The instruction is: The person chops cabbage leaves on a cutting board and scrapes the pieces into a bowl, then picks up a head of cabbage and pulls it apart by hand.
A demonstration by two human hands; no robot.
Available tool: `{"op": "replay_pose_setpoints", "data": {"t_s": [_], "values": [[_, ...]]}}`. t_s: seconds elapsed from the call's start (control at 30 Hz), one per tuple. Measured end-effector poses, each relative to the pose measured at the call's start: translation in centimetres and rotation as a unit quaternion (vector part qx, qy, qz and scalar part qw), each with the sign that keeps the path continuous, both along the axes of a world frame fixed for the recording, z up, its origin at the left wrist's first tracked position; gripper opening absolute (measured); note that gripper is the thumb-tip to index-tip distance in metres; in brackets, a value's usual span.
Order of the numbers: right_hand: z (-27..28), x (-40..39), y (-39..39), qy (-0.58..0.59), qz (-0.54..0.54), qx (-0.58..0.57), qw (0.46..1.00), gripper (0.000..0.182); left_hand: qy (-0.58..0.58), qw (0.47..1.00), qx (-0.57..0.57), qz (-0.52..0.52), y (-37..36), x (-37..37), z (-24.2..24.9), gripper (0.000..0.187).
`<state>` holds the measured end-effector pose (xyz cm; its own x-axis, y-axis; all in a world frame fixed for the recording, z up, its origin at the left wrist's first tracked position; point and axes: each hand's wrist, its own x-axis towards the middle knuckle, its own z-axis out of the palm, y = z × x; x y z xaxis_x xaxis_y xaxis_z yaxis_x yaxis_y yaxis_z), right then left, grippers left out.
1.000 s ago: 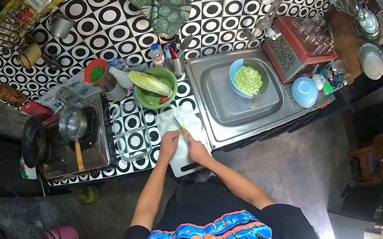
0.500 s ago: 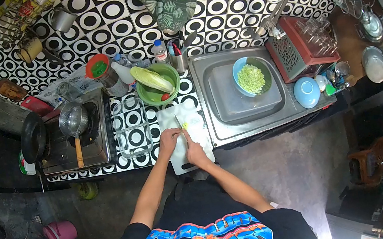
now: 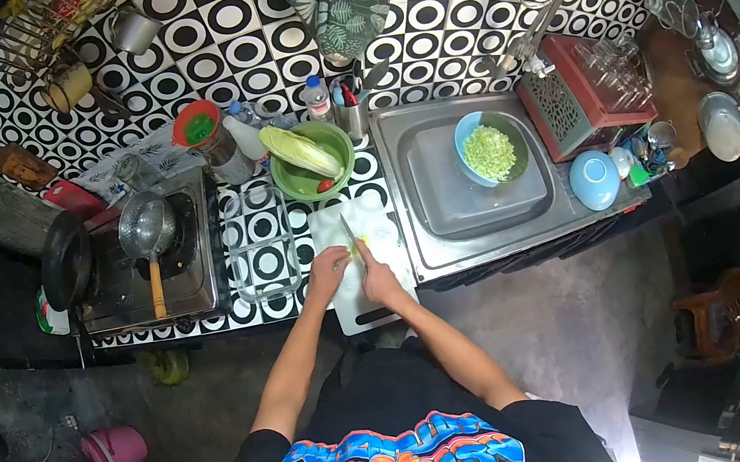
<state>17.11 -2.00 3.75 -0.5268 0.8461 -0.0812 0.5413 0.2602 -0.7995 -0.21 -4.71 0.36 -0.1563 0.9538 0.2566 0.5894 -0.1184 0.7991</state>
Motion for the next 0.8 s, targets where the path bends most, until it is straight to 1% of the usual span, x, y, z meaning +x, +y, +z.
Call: {"op": "replay_pose_setpoints", "data": {"t_s": [0.07,0.13,0.17,0.23,0.37,0.47,0.6,0.7,0.8], "values": [[-0.1,-0.2,1.0,-0.015,0.001,-0.035,0.999,0.071,0.054,0.999,0.001,-0.011,0.0,-0.1,0.1,0.016],[0.9,-0.2,1.6,-0.044,0.002,-0.092,0.995,0.071,0.036,0.999,0.014,-0.004,0.0,-0.1,-0.6,0.014],[1.1,-0.1,1.3,-0.03,0.003,-0.066,0.997,0.071,0.027,0.999,0.02,-0.002,0.1,-0.1,-0.9,0.013],[0.3,-0.4,0.2,-0.003,0.006,-0.015,1.0,0.072,0.025,1.0,-0.005,0.002,0.2,0.0,-0.7,0.013],[0.5,-0.5,-2.7,0.016,-0.03,-0.034,0.999,0.074,0.012,1.0,-0.02,0.014,0.1,0.1,-0.1,0.012],[0.2,-0.8,-3.9,-0.034,-0.017,-0.013,0.999,0.077,0.026,0.999,-0.004,0.022,0.0,0.2,-0.3,0.01],[-0.8,-1.7,-1.7,-0.017,-0.008,0.02,1.0,0.08,0.021,1.0,0.0,0.018,-0.1,0.2,-0.4,0.009],[-0.8,-2.1,-1.4,-0.047,0.003,0.013,0.999,0.081,0.023,1.0,0.011,0.016,-0.8,0.2,0.0,0.013],[-0.7,-2.0,-1.0,-0.027,0.0,-0.007,1.0,0.079,0.024,1.0,0.003,0.001,-0.9,-0.1,0.5,0.016]]}}
